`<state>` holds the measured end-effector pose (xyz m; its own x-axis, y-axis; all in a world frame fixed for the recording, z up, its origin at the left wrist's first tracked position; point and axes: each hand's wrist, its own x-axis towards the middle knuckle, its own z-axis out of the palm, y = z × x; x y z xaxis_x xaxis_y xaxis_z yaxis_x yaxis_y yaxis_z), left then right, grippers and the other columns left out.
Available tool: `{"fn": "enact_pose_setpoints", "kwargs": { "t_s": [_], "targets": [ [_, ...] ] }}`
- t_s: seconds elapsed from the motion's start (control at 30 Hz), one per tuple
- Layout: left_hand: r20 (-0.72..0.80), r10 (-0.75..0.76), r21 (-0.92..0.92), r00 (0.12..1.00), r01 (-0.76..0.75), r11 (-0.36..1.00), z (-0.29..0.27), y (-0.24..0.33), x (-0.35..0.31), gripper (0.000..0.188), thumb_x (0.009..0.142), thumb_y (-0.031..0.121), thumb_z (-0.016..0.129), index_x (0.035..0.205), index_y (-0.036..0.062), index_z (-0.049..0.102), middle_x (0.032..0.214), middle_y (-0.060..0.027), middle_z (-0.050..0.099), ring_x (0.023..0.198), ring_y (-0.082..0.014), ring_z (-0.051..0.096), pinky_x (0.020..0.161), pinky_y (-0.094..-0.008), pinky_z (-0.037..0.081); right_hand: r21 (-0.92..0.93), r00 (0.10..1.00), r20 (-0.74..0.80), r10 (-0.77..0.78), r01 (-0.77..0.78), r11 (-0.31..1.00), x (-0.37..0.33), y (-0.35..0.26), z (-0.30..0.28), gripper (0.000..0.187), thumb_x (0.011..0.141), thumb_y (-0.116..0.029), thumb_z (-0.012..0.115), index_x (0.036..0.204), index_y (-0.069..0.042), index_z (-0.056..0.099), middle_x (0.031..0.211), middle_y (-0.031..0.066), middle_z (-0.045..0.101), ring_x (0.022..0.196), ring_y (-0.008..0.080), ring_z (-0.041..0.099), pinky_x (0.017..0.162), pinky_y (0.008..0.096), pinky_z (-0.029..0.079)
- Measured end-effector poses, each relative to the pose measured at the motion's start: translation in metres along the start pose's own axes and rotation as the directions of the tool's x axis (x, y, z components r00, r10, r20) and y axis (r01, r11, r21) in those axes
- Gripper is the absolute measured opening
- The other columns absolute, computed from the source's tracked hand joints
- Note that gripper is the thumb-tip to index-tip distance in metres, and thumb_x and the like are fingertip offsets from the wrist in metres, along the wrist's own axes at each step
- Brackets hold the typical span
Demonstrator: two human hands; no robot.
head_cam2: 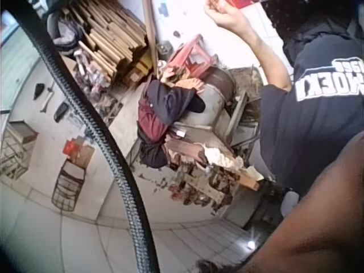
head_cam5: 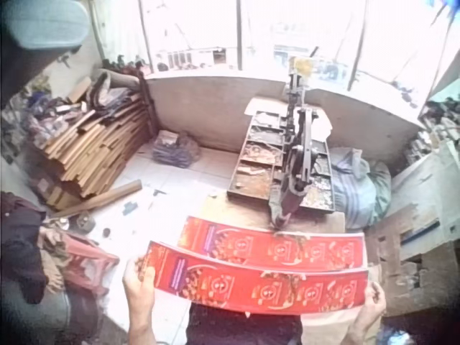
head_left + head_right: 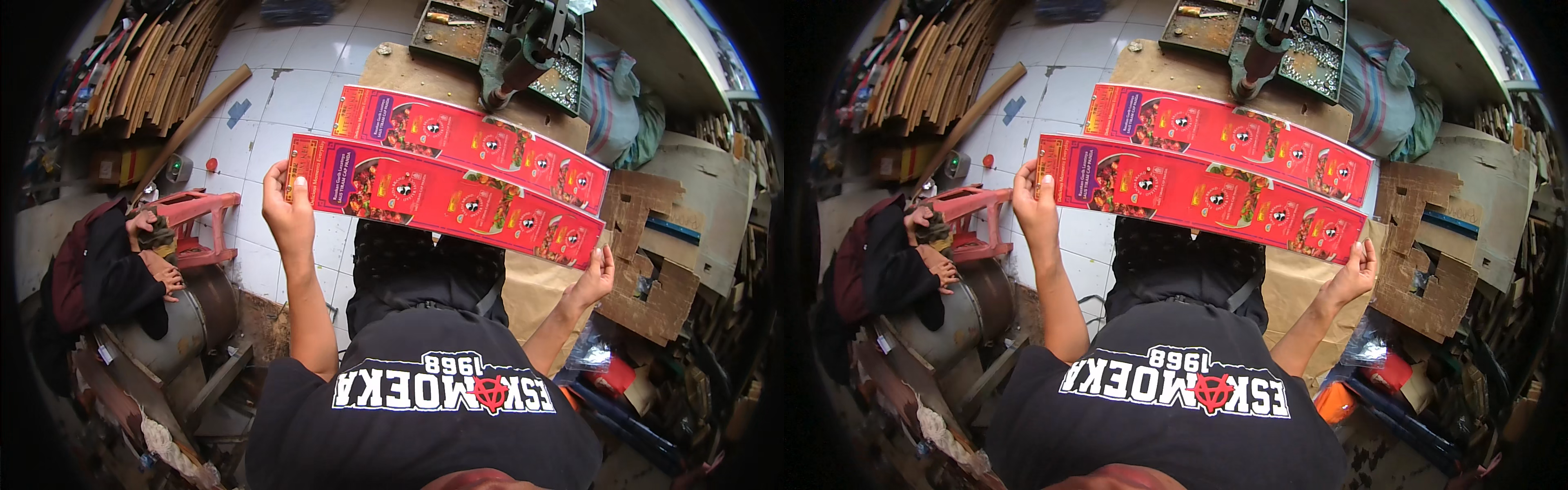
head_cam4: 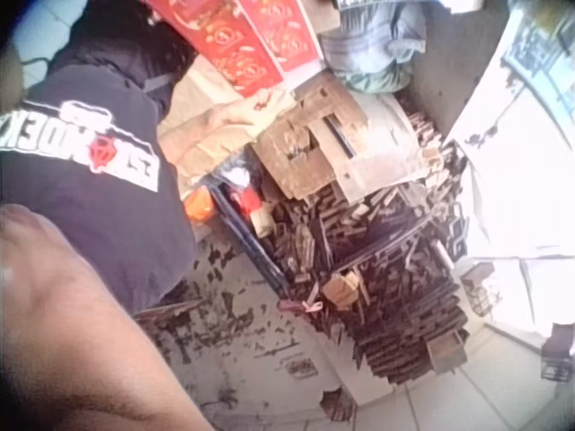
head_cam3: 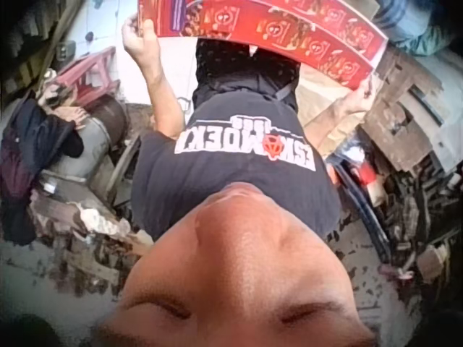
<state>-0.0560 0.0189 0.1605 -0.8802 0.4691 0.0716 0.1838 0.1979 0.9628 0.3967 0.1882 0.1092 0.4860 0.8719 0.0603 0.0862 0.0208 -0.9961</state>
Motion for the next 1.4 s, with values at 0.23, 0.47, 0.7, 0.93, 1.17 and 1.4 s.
{"fn": "enact_pose_setpoints", "kwargs": {
  "t_s": [0.23,0.47,0.7,0.93,1.17,1.4],
  "targets": [
    [0.213,0.137,-0.878,0.967,0.128,0.461,-0.013,0.013,-0.017,0.049,0.090,0.013,0.069,0.134,0.0015,0.052,0.128,-0.0135,0.060,0.114,-0.0204,0.060,0.101,-0.0352,0.049,0.409,0.954,-0.181,0.240,-0.150,0.900,0.017,0.008,-0.044,0.028,0.087,-0.005,0.065,0.114,-0.001,0.056,0.095,0.0094,0.065,0.086,0.0196,0.065,0.083,0.0301,0.053],
    [0.360,-0.086,-0.681,0.929,0.325,0.656,0.023,0.063,-0.047,0.041,0.092,0.005,0.061,0.131,-0.0057,0.051,0.117,-0.0146,0.064,0.102,-0.0188,0.064,0.091,-0.0318,0.052,-0.244,0.898,-0.335,-0.285,0.209,0.947,-0.010,-0.019,-0.024,0.039,0.089,-0.004,0.066,0.125,0.003,0.054,0.089,0.0079,0.063,0.084,0.0147,0.062,0.080,0.0265,0.049],
    [0.562,-0.009,-0.448,0.827,0.313,0.837,0.047,0.092,-0.091,0.041,0.094,0.011,0.062,0.132,-0.0033,0.052,0.106,-0.0087,0.069,0.088,-0.0092,0.062,0.076,-0.0228,0.049,0.052,0.841,0.451,-0.298,0.308,0.950,-0.098,-0.145,0.092,0.033,0.091,0.004,0.062,0.125,-0.001,0.062,0.090,0.0055,0.065,0.085,0.0105,0.062,0.075,0.0250,0.051],
    [0.657,0.028,-0.372,0.753,0.292,0.881,0.048,0.119,-0.097,0.048,0.094,0.008,0.061,0.138,-0.0030,0.046,0.112,-0.0124,0.068,0.095,-0.0126,0.064,0.081,-0.0247,0.051,0.310,0.391,0.587,-0.709,0.701,0.642,-0.134,-0.173,0.145,0.038,0.075,0.011,0.073,0.111,0.002,0.068,0.082,0.0103,0.063,0.067,0.0178,0.062,0.056,0.0284,0.050],
    [0.606,0.155,-0.400,0.780,0.130,0.907,0.048,0.121,-0.098,0.054,0.092,0.004,0.060,0.142,-0.0025,0.041,0.121,-0.0195,0.065,0.108,-0.0190,0.064,0.091,-0.0300,0.050,0.307,0.360,0.579,-0.732,0.735,0.605,-0.139,-0.174,0.144,0.037,0.074,0.012,0.072,0.110,0.003,0.068,0.082,0.0100,0.062,0.067,0.0195,0.061,0.056,0.0291,0.050],
    [0.595,0.170,-0.386,0.785,0.093,0.918,0.047,0.120,-0.099,0.054,0.091,0.003,0.061,0.142,-0.0022,0.043,0.114,-0.0193,0.068,0.102,-0.0183,0.067,0.087,-0.0285,0.052,0.300,0.326,0.577,-0.749,0.768,0.566,-0.140,-0.171,0.143,0.036,0.073,0.013,0.071,0.109,0.005,0.067,0.081,0.0092,0.060,0.069,0.0217,0.062,0.057,0.0305,0.051]
  ]
}}
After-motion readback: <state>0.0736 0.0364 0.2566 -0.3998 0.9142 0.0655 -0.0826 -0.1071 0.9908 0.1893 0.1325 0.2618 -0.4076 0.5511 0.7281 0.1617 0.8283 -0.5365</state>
